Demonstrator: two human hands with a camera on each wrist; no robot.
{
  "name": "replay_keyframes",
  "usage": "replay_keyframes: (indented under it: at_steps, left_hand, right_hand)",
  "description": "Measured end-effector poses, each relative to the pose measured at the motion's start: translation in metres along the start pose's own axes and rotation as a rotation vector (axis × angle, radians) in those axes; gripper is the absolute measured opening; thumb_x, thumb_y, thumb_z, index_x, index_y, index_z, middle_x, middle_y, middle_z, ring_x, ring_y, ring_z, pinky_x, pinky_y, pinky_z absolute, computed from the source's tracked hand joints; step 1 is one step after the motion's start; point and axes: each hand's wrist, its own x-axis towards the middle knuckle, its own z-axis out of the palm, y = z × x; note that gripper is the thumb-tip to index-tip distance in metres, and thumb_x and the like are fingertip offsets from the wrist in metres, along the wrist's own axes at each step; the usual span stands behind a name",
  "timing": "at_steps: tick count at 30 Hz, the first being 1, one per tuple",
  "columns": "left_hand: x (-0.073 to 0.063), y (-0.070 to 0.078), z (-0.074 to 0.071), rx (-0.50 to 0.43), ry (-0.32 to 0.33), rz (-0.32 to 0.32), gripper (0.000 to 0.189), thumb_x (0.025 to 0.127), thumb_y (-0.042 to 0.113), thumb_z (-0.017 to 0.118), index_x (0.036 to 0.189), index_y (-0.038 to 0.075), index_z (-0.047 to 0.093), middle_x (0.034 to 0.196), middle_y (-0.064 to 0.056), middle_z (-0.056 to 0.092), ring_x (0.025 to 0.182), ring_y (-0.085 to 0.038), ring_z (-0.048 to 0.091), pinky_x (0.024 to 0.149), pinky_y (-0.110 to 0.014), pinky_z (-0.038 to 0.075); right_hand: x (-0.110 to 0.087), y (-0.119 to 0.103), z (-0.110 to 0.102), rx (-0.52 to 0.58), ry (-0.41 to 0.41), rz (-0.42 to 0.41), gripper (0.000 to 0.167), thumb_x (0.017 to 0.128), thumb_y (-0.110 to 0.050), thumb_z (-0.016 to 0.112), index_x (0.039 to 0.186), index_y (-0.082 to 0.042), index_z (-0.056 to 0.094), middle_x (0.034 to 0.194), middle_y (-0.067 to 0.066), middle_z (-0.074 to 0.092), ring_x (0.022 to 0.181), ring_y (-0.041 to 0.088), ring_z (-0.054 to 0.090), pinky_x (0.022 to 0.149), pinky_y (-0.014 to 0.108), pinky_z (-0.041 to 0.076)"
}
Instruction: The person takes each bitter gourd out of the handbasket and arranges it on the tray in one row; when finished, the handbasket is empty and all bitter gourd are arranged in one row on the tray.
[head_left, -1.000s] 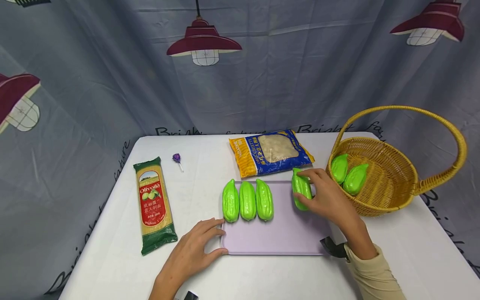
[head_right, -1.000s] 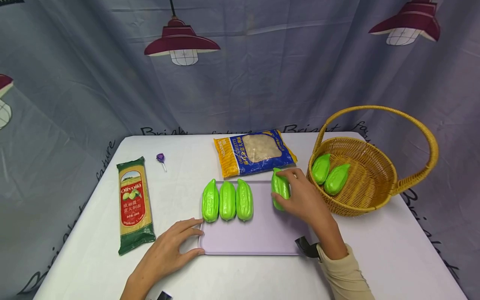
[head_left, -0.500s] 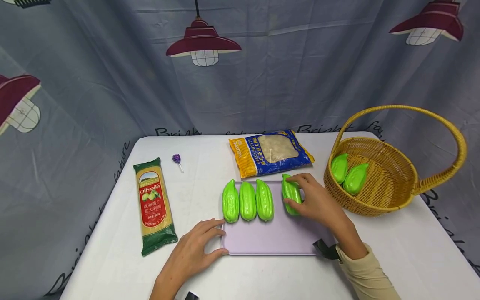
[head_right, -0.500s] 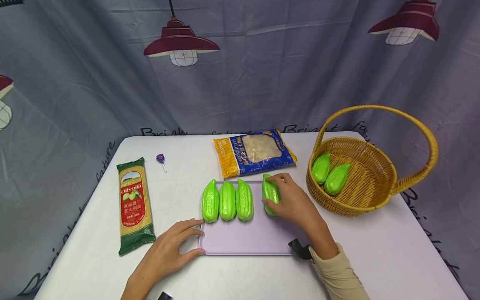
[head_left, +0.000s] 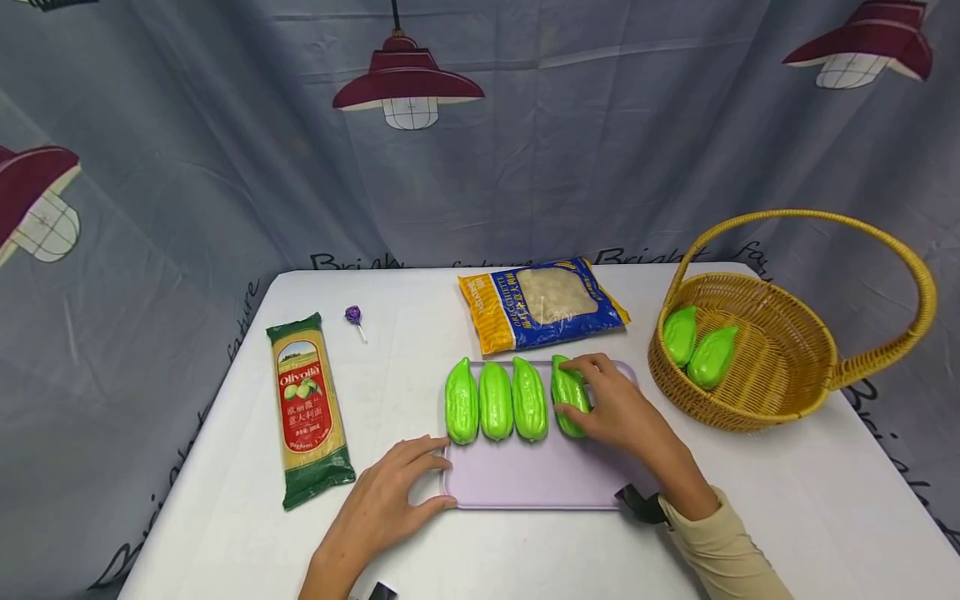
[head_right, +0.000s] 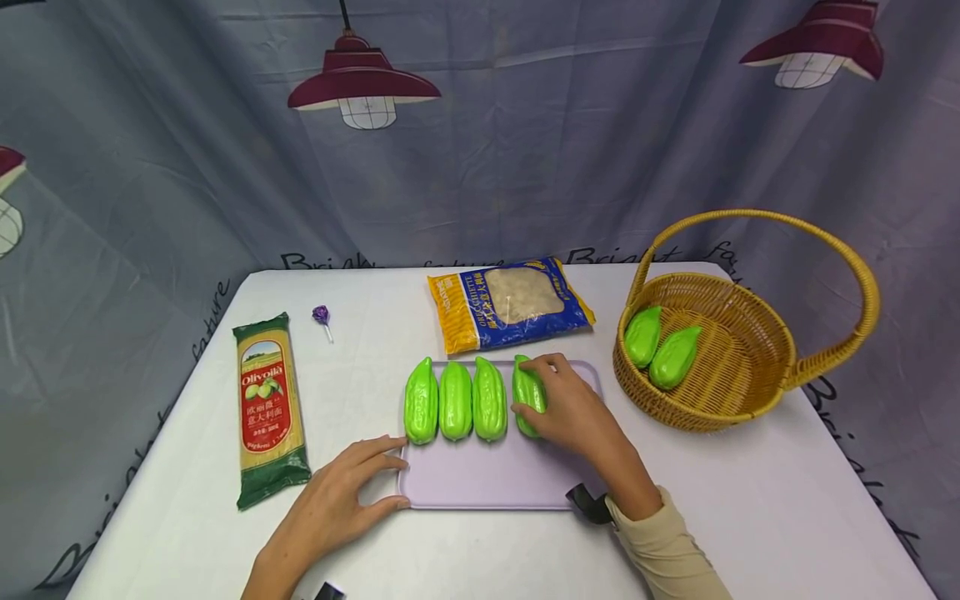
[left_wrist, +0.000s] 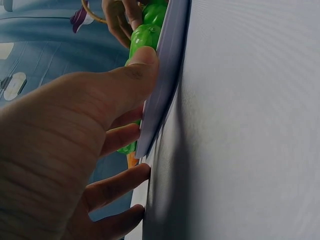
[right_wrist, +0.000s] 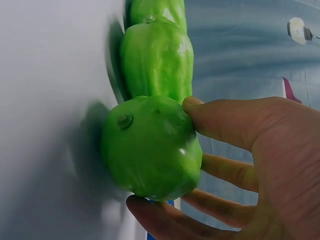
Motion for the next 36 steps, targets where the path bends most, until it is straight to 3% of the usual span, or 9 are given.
replay_keyframes:
  at_steps: [19,36]
  left_hand:
    - [-0.0001,-0.0005,0.0009,-0.008,-0.011,-0.018,0.044,0.081,0.043,0.096,0.117,0.026,0.078,0.146,0.008,0.066,0.135,-0.016,0.063,0.11,-0.039,0.058]
    - [0.0006,-0.0006,0.001,-0.014,-0.002,-0.004,0.043,0.08,0.042,0.096,0.116,0.025,0.078,0.146,0.007,0.067,0.134,-0.016,0.063,0.11,-0.039,0.058]
  right_hand:
    - [-0.0009,-0.007,0.0064,0.012,-0.005,0.021,0.052,0.098,-0.032,0.081,0.142,-0.01,0.065,0.142,0.023,0.06,0.122,0.046,0.066,0.098,0.065,0.059]
    - [-0.0026,-0.0046,0.001,0.003,-0.02,0.04,0.051,0.104,-0.034,0.073,0.146,-0.006,0.062,0.147,0.023,0.058,0.13,0.044,0.062,0.104,0.064,0.057]
